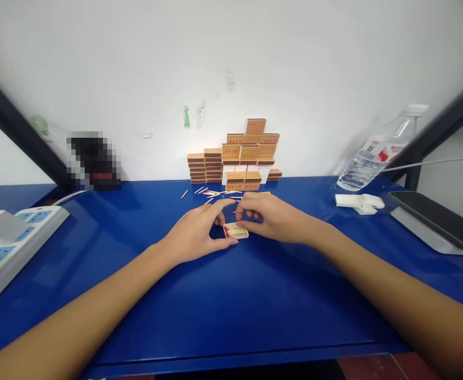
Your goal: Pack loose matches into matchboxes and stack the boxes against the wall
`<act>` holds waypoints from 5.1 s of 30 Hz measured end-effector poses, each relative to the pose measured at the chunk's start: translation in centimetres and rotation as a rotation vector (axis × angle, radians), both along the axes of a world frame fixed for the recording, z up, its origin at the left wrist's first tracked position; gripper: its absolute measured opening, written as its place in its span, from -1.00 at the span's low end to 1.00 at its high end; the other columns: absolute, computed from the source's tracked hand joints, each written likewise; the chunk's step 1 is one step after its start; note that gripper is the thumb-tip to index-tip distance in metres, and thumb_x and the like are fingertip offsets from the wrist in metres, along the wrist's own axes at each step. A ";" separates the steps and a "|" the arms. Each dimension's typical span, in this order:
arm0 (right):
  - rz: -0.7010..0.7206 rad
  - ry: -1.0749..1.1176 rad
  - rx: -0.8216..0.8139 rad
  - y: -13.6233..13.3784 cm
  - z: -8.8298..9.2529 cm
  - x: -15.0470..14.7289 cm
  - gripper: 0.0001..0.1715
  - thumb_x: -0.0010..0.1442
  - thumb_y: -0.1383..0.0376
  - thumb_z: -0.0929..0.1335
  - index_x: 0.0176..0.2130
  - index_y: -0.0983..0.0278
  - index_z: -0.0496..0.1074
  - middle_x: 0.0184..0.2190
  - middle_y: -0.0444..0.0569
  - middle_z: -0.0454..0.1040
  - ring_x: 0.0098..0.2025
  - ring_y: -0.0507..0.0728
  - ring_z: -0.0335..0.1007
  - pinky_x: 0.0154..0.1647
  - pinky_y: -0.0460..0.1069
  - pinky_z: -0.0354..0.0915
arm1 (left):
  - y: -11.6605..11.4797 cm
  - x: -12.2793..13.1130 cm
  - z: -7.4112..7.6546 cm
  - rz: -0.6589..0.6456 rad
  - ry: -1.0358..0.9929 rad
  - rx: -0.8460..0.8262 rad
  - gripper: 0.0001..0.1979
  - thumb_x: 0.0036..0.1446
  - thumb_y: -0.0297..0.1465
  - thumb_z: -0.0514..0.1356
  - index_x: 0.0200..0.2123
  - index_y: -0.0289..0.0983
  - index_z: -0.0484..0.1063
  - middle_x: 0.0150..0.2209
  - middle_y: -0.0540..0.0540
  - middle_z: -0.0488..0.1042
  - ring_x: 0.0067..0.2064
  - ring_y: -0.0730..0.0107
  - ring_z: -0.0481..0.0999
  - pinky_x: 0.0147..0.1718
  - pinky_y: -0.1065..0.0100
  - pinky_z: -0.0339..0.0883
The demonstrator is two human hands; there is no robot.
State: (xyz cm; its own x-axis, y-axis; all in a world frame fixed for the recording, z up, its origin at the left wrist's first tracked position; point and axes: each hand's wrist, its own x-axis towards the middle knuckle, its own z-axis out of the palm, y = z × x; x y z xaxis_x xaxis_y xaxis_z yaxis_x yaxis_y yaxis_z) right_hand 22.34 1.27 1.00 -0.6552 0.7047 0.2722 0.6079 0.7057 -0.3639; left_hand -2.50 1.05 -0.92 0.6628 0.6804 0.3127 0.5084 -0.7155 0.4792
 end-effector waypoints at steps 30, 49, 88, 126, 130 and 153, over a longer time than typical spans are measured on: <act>-0.067 0.028 -0.005 -0.2 0.0 -0.4 -0.88 0.40 0.28 0.33 -0.22 0.22 0.45 -0.21 -0.01 0.46 -0.13 0.16 0.36 -0.09 0.05 0.25 | 0.2 0.0 -0.1 0.071 0.000 0.025 -0.23 0.19 -0.22 0.42 0.37 -0.15 0.19 -0.12 -0.05 0.58 -0.10 0.20 0.59 -0.06 0.13 0.48; -0.430 -0.049 0.028 3.1 -1.3 0.1 -0.77 0.29 0.29 0.40 -0.43 0.23 0.45 -0.36 0.02 0.56 -0.27 0.19 0.44 -0.22 0.07 0.25 | -0.2 0.3 0.0 -0.028 -0.012 0.020 -0.28 0.21 -0.17 0.39 0.36 -0.08 0.22 -0.15 -0.04 0.57 -0.12 0.21 0.58 -0.05 0.13 0.48; 0.012 -0.073 -0.125 -0.8 0.8 0.1 -0.81 0.43 0.19 0.32 -0.20 0.23 0.46 -0.21 0.03 0.48 -0.11 0.20 0.32 -0.08 0.08 0.21 | -0.1 0.2 0.1 0.015 0.007 0.011 -0.23 0.19 -0.18 0.41 0.37 -0.15 0.18 -0.16 -0.04 0.57 -0.14 0.21 0.57 -0.10 0.16 0.46; -0.036 -0.073 -0.191 -0.6 0.9 -0.1 -0.81 0.36 0.19 0.38 -0.26 0.25 0.49 -0.30 -0.04 0.43 -0.28 0.11 0.27 -0.25 0.02 0.17 | 0.2 0.1 -0.4 0.023 -0.016 0.059 -0.24 0.17 -0.17 0.45 0.34 -0.15 0.23 -0.12 -0.06 0.58 -0.08 0.19 0.59 -0.06 0.16 0.48; -0.040 -0.040 -0.235 -0.8 0.6 -0.5 -0.78 0.38 0.17 0.35 -0.25 0.26 0.47 -0.31 -0.05 0.43 -0.31 0.10 0.26 -0.29 0.00 0.17 | 0.2 0.1 -0.4 0.023 -0.015 0.056 -0.26 0.19 -0.18 0.43 0.34 -0.14 0.24 -0.13 -0.06 0.58 -0.10 0.20 0.59 -0.06 0.16 0.48; -0.109 -0.059 0.078 0.1 -0.2 -0.9 -0.81 0.45 0.27 0.28 -0.22 0.23 0.44 -0.16 0.07 0.46 -0.04 0.26 0.29 0.00 0.12 0.24 | 0.4 0.1 -0.2 0.097 -0.012 0.070 -0.25 0.18 -0.23 0.43 0.35 -0.17 0.22 -0.15 -0.06 0.60 -0.11 0.18 0.60 -0.07 0.14 0.48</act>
